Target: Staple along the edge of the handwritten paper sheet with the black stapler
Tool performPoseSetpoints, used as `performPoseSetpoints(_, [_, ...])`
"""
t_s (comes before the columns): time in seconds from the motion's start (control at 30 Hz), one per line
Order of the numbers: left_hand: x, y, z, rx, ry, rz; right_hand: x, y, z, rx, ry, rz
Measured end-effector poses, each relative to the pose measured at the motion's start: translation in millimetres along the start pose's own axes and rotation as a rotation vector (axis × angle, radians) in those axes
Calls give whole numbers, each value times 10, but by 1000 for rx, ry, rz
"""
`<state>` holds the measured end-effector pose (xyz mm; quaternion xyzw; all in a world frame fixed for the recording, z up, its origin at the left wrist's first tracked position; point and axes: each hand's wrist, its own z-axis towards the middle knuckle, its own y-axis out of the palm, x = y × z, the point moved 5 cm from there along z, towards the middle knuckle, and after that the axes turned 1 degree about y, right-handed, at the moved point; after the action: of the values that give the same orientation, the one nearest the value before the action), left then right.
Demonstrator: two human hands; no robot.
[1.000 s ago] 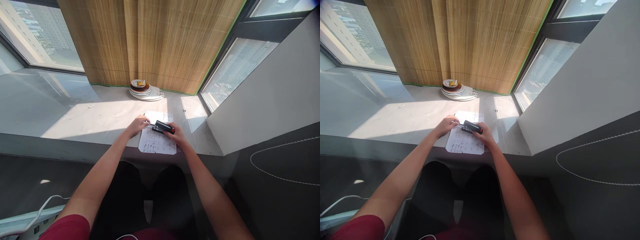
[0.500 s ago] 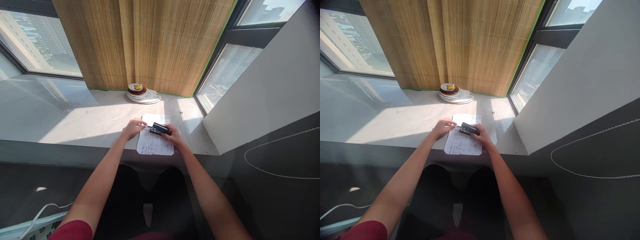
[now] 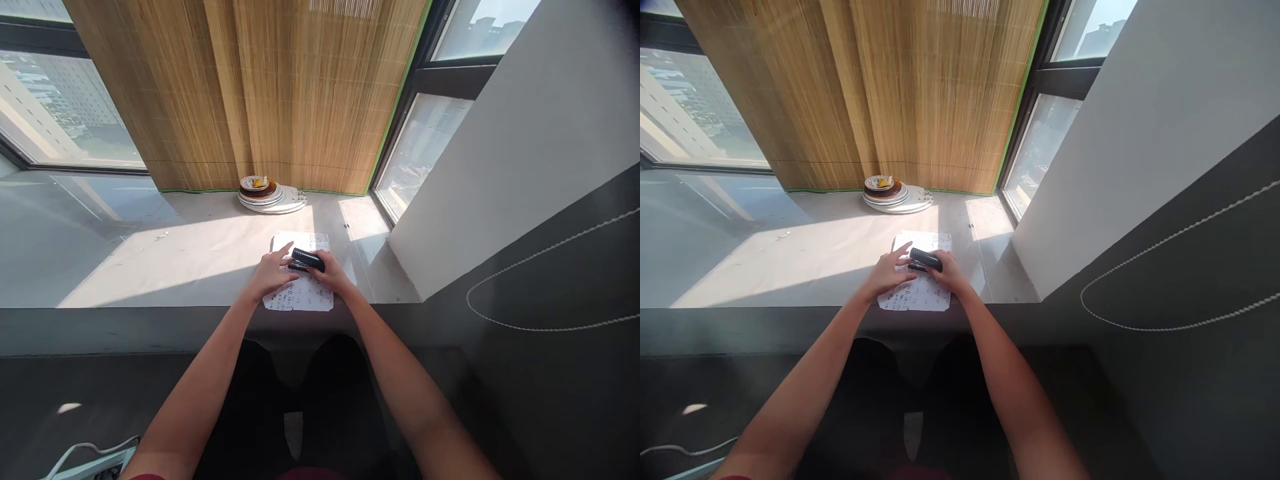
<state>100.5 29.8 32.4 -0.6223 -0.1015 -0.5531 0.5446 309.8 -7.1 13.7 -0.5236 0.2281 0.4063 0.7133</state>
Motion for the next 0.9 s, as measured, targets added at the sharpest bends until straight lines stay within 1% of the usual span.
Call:
performPoseSetpoints(0.1, [-20, 12, 6, -25, -1, 11, -9, -11, -4, 2, -12, -14])
performPoseSetpoints(0.2, [-129, -31, -1, -22, -10, 25, -38, -31, -7, 7, -30, 6])
performPoseSetpoints(0.3, [-238, -75, 5, 13, 9, 220, -38, -56, -11, 62, -15, 51])
performPoseSetpoints(0.37, [-283, -63, 16, -6, 33, 387, -3, -98, -27, 156, 33, 67])
performPoseSetpoints(0.43, [-312, -42, 28, -27, 35, 482, 68, -190, -73, 292, 106, 71])
performPoseSetpoints(0.53, [-316, -30, 39, -8, 36, 498, 227, -455, -209, 493, 199, 10])
performPoseSetpoints(0.6, [-311, -24, 35, 4, 42, 469, 349, -693, -296, 547, 211, -82])
performPoseSetpoints(0.67, [-314, -17, 18, 9, 43, 449, 486, -926, -348, 536, 210, -156])
performPoseSetpoints(0.73, [-317, -9, -5, 5, 42, 458, 624, -1099, -365, 503, 225, -186])
performPoseSetpoints(0.8, [-303, -6, -5, -5, 56, 484, 718, -1166, -353, 442, 227, -196])
performPoseSetpoints(0.9, [-237, -32, 126, -21, 95, 516, 737, -1121, -319, 360, 178, -200])
